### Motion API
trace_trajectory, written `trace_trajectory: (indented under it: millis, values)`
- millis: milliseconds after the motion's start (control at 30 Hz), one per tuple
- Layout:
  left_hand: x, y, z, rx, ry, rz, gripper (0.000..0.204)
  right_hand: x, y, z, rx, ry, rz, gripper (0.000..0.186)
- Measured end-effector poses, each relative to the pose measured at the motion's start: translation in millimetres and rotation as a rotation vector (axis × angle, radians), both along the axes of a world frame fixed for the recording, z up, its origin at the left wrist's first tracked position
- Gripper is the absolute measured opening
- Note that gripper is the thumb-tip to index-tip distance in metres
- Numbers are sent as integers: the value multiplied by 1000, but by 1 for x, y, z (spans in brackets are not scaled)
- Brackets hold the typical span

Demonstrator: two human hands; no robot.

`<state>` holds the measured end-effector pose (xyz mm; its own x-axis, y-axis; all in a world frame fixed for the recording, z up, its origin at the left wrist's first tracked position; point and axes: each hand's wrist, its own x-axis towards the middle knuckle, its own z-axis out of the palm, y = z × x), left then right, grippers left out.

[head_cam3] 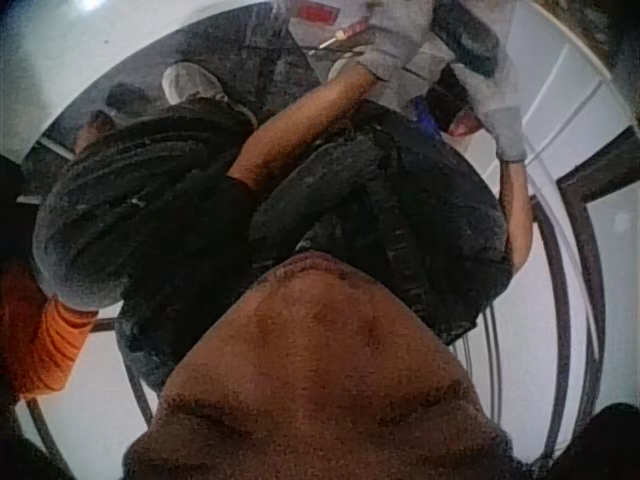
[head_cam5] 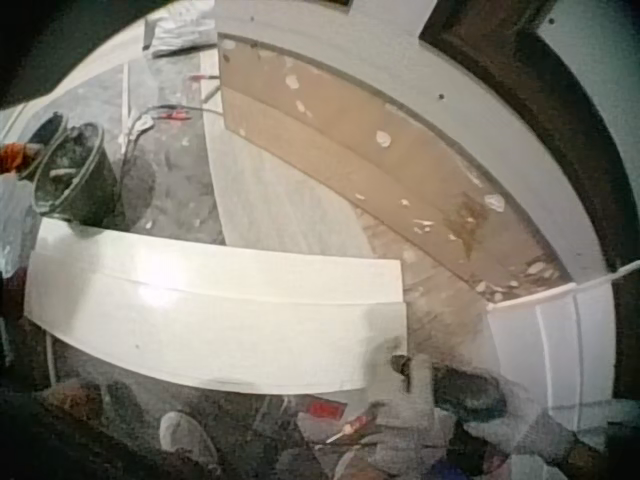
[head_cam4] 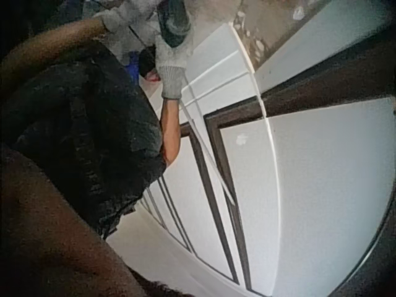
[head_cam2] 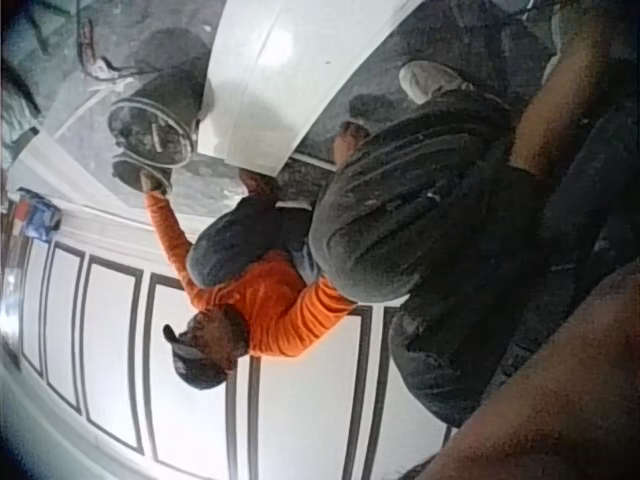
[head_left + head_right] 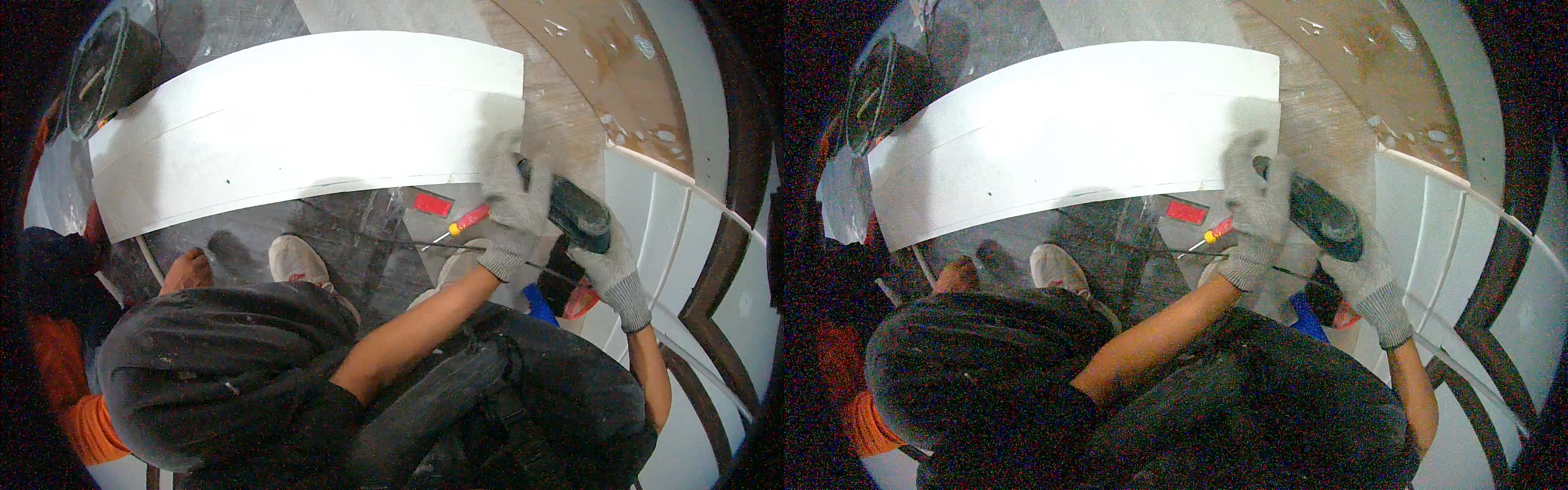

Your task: The person uses a drill to make holes in a white board and then uses a screwdriver to drive screws into the wall to secure it.

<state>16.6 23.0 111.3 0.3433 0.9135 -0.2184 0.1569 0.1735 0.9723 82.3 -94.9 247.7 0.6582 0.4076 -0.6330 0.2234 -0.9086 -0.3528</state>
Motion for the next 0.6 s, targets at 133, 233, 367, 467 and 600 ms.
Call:
trace_trajectory:
  millis: [133, 233, 367, 467, 600]
  values:
    - [-2, 14, -1, 426, -316, -405, 27, -1, 17, -1, -46, 52, -49, 73]
    - [2, 19, 1, 553, -423, -431, 20, 2, 15, -4, -10, 88, -130, 73]
    - [-2, 25, -8, 535, -399, -450, 16, 10, 12, -8, -47, 74, -74, 72]
    - [1, 25, -20, 487, -356, -410, 18, 9, 13, -8, 13, 41, -30, 74]
    - [-1, 31, -27, 511, -392, -469, 18, 13, 18, -8, -2, 73, -69, 72]
